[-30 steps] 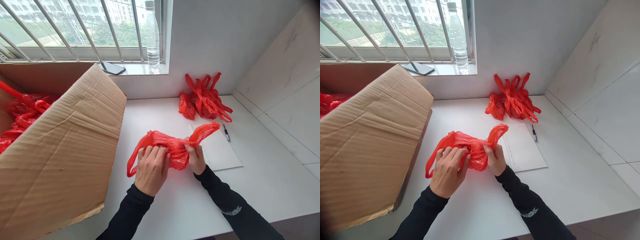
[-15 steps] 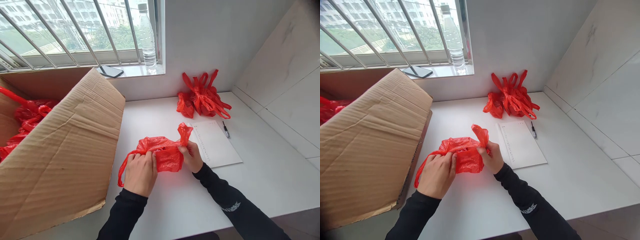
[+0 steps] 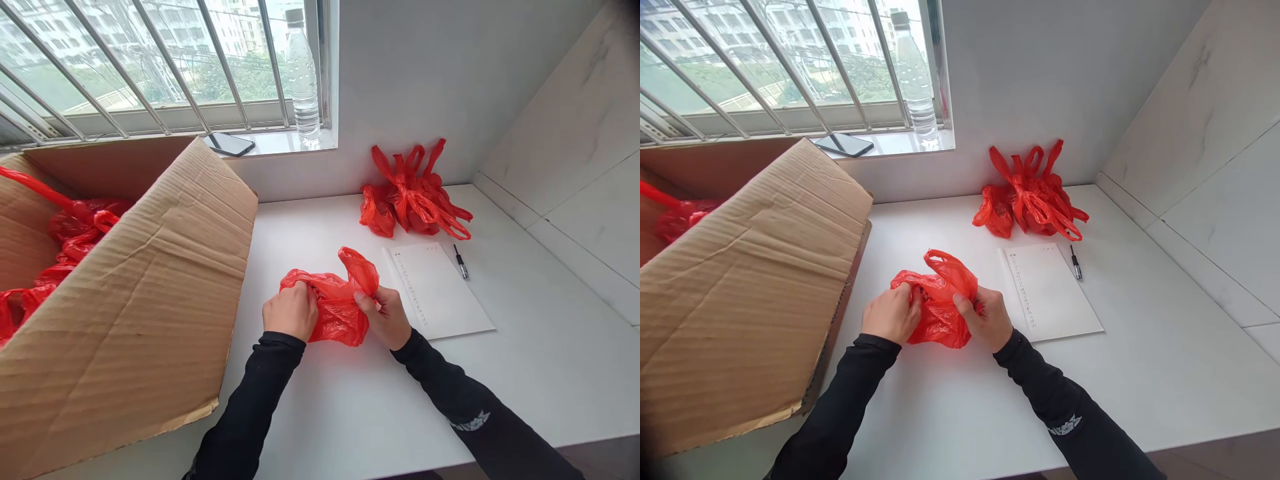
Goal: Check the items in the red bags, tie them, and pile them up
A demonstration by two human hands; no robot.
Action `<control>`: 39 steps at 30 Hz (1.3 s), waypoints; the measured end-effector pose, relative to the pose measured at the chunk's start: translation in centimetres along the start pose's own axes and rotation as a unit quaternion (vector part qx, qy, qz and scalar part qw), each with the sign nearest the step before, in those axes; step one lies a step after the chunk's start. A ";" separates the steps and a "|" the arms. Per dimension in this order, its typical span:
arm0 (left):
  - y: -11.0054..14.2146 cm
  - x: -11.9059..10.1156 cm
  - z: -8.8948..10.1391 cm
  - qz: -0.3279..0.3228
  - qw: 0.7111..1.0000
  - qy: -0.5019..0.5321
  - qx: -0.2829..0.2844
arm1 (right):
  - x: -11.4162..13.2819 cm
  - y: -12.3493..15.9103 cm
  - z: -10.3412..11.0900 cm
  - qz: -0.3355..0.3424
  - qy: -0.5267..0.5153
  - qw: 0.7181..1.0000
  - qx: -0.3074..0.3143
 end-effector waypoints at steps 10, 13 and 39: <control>3.5 0.4 1.5 -0.051 0.997 0.052 -0.026 | 1.3 0.0 -0.2 0.009 0.027 0.999 0.033; 5.6 0.4 2.1 -0.101 0.987 0.105 -0.060 | 1.5 0.2 -0.5 0.012 0.026 0.998 0.050; 3.5 -3.3 0.1 -0.181 0.977 0.093 -0.066 | 1.1 0.6 0.3 0.029 0.012 1.000 0.001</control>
Point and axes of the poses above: each hand's wrist, its own y-axis away from the middle knuckle, its own z-axis out of the back of the hand, x = y × z, the point moved 9 cm from there along -y, towards the middle knuckle, and after that the axes turned 5 degrees about z, right-handed, at the moved point
